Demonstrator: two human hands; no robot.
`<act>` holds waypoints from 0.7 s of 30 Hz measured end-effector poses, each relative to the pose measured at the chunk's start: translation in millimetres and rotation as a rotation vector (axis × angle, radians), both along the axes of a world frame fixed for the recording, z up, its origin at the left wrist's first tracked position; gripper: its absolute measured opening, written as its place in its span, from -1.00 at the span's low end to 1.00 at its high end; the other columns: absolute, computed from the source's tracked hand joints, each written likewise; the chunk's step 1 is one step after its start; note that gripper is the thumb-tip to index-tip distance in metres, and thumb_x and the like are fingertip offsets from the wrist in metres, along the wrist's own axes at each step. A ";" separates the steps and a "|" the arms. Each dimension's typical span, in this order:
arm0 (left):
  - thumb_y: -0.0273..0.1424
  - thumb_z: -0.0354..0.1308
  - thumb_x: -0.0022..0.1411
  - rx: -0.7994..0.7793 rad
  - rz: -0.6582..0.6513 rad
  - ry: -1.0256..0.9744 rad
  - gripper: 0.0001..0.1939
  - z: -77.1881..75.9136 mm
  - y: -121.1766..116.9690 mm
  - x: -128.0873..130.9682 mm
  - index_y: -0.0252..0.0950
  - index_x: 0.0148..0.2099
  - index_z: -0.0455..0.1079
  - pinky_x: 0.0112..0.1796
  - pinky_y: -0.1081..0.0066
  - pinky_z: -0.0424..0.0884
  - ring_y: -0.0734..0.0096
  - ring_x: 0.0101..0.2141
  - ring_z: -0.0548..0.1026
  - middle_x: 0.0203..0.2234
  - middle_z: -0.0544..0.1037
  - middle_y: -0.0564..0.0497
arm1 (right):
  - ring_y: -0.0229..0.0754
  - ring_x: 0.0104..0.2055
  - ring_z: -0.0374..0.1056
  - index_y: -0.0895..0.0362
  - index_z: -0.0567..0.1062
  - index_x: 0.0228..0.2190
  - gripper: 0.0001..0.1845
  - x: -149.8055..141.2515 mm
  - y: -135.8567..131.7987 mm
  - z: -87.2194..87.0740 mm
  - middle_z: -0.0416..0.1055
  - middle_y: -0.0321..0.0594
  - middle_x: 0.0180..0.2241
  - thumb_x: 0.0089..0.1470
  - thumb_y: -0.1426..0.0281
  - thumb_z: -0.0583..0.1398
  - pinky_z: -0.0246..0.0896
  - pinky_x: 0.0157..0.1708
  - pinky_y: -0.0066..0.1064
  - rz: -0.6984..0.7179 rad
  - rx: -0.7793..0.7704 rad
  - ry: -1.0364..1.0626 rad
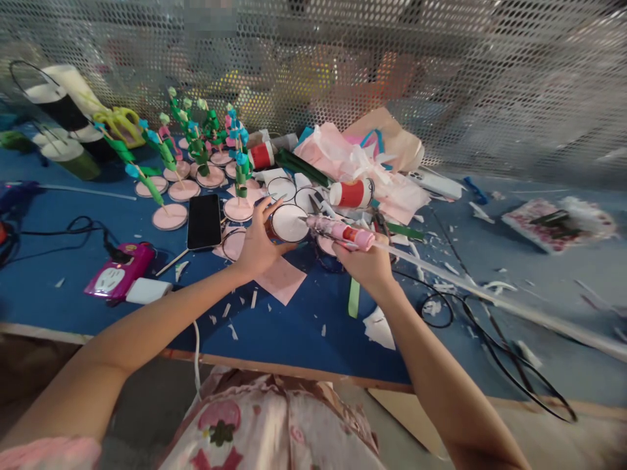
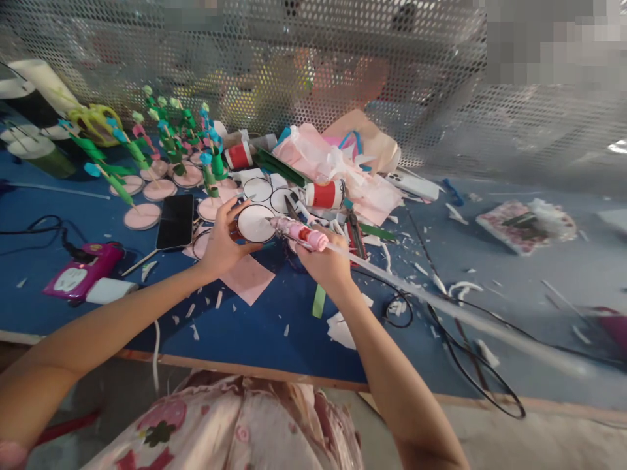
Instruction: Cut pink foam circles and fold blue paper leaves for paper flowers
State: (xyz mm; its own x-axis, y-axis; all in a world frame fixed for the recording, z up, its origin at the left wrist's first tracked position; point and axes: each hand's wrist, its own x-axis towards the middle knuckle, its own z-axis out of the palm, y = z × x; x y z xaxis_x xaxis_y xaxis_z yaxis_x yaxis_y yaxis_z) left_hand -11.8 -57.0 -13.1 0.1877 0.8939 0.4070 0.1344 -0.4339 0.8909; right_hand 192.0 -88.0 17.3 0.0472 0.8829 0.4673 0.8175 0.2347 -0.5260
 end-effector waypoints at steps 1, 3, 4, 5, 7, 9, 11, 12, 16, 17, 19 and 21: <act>-0.18 0.34 -0.05 0.010 -0.009 0.007 -0.10 -1.0 0.3 -0.2 -0.13 0.22 -0.11 -0.02 0.11 0.44 0.04 0.14 0.30 0.24 0.14 -0.24 | -0.16 -0.55 0.25 0.06 0.28 -0.68 -0.85 -0.2 0.0 0.1 0.33 -0.25 -0.64 -0.21 0.31 0.13 0.18 -0.49 -0.33 -0.003 -0.005 -0.016; -0.18 0.34 -0.03 0.025 -0.026 0.015 -0.09 -2.8 1.1 -0.7 -0.12 0.23 -0.13 -0.03 0.12 0.45 0.04 0.13 0.31 0.25 0.12 -0.25 | -0.16 -0.54 0.26 0.06 0.28 -0.67 -0.85 -1.1 -0.6 1.2 0.34 -0.26 -0.63 -0.20 0.31 0.14 0.16 -0.50 -0.35 0.047 -0.031 -0.041; -0.18 0.33 -0.03 0.024 -0.032 0.016 -0.09 -3.4 1.4 -0.9 -0.12 0.23 -0.14 -0.05 0.13 0.46 0.04 0.13 0.32 0.25 0.11 -0.25 | -0.17 -0.54 0.25 0.06 0.27 -0.67 -0.83 -1.7 -1.0 2.0 0.33 -0.26 -0.64 -0.19 0.30 0.14 0.14 -0.50 -0.36 0.070 -0.039 -0.050; -0.18 0.34 -0.03 0.021 -0.037 0.018 -0.08 -3.8 1.6 -0.9 -0.12 0.24 -0.15 -0.07 0.14 0.48 0.04 0.12 0.33 0.25 0.11 -0.26 | -0.18 -0.55 0.24 0.07 0.25 -0.68 -0.81 -2.4 -1.4 2.9 0.32 -0.26 -0.64 -0.18 0.30 0.14 0.12 -0.51 -0.37 0.076 -0.035 -0.055; -0.18 0.35 -0.05 0.015 -0.033 0.024 -0.06 -3.7 1.4 -0.6 -0.13 0.24 -0.15 -0.08 0.14 0.48 0.04 0.12 0.33 0.25 0.12 -0.26 | -0.19 -0.56 0.21 0.07 0.21 -0.69 -0.79 -3.5 -2.1 4.4 0.30 -0.26 -0.64 -0.18 0.29 0.14 0.09 -0.53 -0.37 0.033 -0.008 -0.057; -0.19 0.36 -0.07 0.016 -0.027 0.022 -0.06 -2.7 0.7 -0.1 -0.13 0.23 -0.13 -0.06 0.13 0.46 0.04 0.13 0.32 0.24 0.14 -0.26 | -0.19 -0.57 0.21 0.07 0.20 -0.68 -0.79 -4.3 -2.5 5.5 0.30 -0.25 -0.63 -0.18 0.29 0.13 0.09 -0.52 -0.37 0.017 -0.013 -0.041; -0.20 0.37 -0.08 0.018 -0.034 0.011 -0.06 -1.3 -0.1 0.5 -0.14 0.23 -0.11 -0.04 0.12 0.45 0.05 0.13 0.32 0.23 0.16 -0.26 | -0.18 -0.55 0.24 0.07 0.23 -0.66 -0.83 -4.8 -2.9 6.2 0.32 -0.25 -0.61 -0.18 0.31 0.13 0.12 -0.51 -0.37 0.087 -0.061 -0.020; -0.20 0.37 -0.09 0.017 -0.038 0.004 -0.06 -0.7 -0.5 0.7 -0.14 0.23 -0.11 -0.04 0.12 0.45 0.05 0.12 0.32 0.23 0.16 -0.26 | -0.18 -0.54 0.25 0.06 0.24 -0.66 -0.83 -5.1 -3.0 6.4 0.32 -0.25 -0.62 -0.18 0.32 0.13 0.12 -0.51 -0.37 0.114 -0.077 -0.018; -0.21 0.37 -0.08 0.017 -0.035 0.017 -0.05 -0.3 -0.8 0.7 -0.14 0.24 -0.11 0.00 0.08 0.41 0.03 0.13 0.31 0.23 0.16 -0.26 | -0.17 -0.54 0.23 0.05 0.16 -0.67 -0.78 -6.0 -3.1 6.2 0.29 -0.24 -0.62 -0.15 0.32 0.12 0.08 -0.51 -0.36 0.019 -0.008 -0.073; -0.21 0.37 -0.08 0.016 -0.033 0.023 -0.05 -0.6 -0.7 0.6 -0.14 0.24 -0.11 0.01 0.08 0.40 0.04 0.14 0.30 0.23 0.16 -0.26 | -0.18 -0.54 0.23 0.05 0.15 -0.67 -0.77 -6.0 -3.0 5.9 0.28 -0.24 -0.62 -0.14 0.32 0.12 0.07 -0.52 -0.36 0.004 0.004 -0.084; -0.21 0.37 -0.08 0.014 -0.036 0.023 -0.05 -1.2 -0.4 0.5 -0.13 0.24 -0.11 0.01 0.09 0.41 0.04 0.14 0.31 0.24 0.16 -0.25 | -0.18 -0.54 0.24 0.06 0.19 -0.65 -0.81 -6.0 -3.1 5.1 0.31 -0.23 -0.60 -0.13 0.34 0.11 0.08 -0.51 -0.37 0.055 -0.015 -0.089; -0.20 0.37 -0.09 0.010 -0.045 0.007 -0.04 -1.3 -0.2 0.6 -0.14 0.24 -0.11 -0.02 0.10 0.43 0.04 0.12 0.33 0.24 0.15 -0.26 | -0.18 -0.52 0.27 0.07 0.25 -0.63 -0.87 -5.9 -3.4 4.5 0.33 -0.24 -0.59 -0.14 0.36 0.11 0.10 -0.50 -0.38 0.131 -0.052 -0.086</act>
State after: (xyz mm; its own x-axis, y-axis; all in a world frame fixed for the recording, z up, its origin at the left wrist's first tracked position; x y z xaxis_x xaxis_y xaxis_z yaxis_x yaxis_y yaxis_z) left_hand -11.2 -57.2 -14.4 0.2301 0.8806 0.4142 0.1211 -0.4482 0.8857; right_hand 186.1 -91.5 21.8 -0.1084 0.9021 0.4178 0.8241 0.3166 -0.4697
